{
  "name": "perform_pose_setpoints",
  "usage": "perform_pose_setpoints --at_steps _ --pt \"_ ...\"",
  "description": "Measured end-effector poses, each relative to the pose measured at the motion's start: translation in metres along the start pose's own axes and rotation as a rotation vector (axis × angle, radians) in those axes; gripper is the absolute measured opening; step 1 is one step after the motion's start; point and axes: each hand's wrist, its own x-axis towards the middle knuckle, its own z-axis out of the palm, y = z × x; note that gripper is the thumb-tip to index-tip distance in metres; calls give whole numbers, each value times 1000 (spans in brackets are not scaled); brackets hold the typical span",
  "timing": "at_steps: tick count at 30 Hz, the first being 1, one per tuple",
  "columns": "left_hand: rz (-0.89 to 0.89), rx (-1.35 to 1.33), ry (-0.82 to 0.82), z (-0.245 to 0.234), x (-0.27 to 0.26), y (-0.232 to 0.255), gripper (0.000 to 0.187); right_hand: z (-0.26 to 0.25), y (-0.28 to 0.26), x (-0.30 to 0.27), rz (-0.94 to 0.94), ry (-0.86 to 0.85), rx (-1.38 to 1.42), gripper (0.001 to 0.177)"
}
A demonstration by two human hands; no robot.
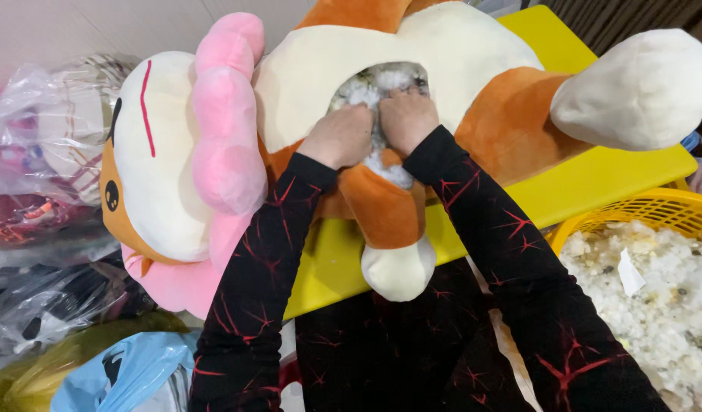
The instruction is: The person stuffs a large plush toy with white filling material by hand. They repeatedly take handfuls of filling from a yellow basket and press it into an opening in the toy's body, patting and shaping the material to distribute it evenly.
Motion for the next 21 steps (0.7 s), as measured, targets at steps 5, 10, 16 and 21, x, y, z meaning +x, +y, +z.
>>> perform_pose_setpoints --at_steps 5,10,16,21 --pt "110 -131 448 -33 -24 8 20 -73 -3 -27 -152 22 218 30" --pt "22 -191 501 -30 -12 17 14 -65 -18 -28 -106 143 -27 44" --pt "-66 -182 386 -8 3 9 13 41 0 17 131 -2 -106 56" --pt "-130 -55 69 13 1 2 18 75 8 53 308 -41 -83 50"
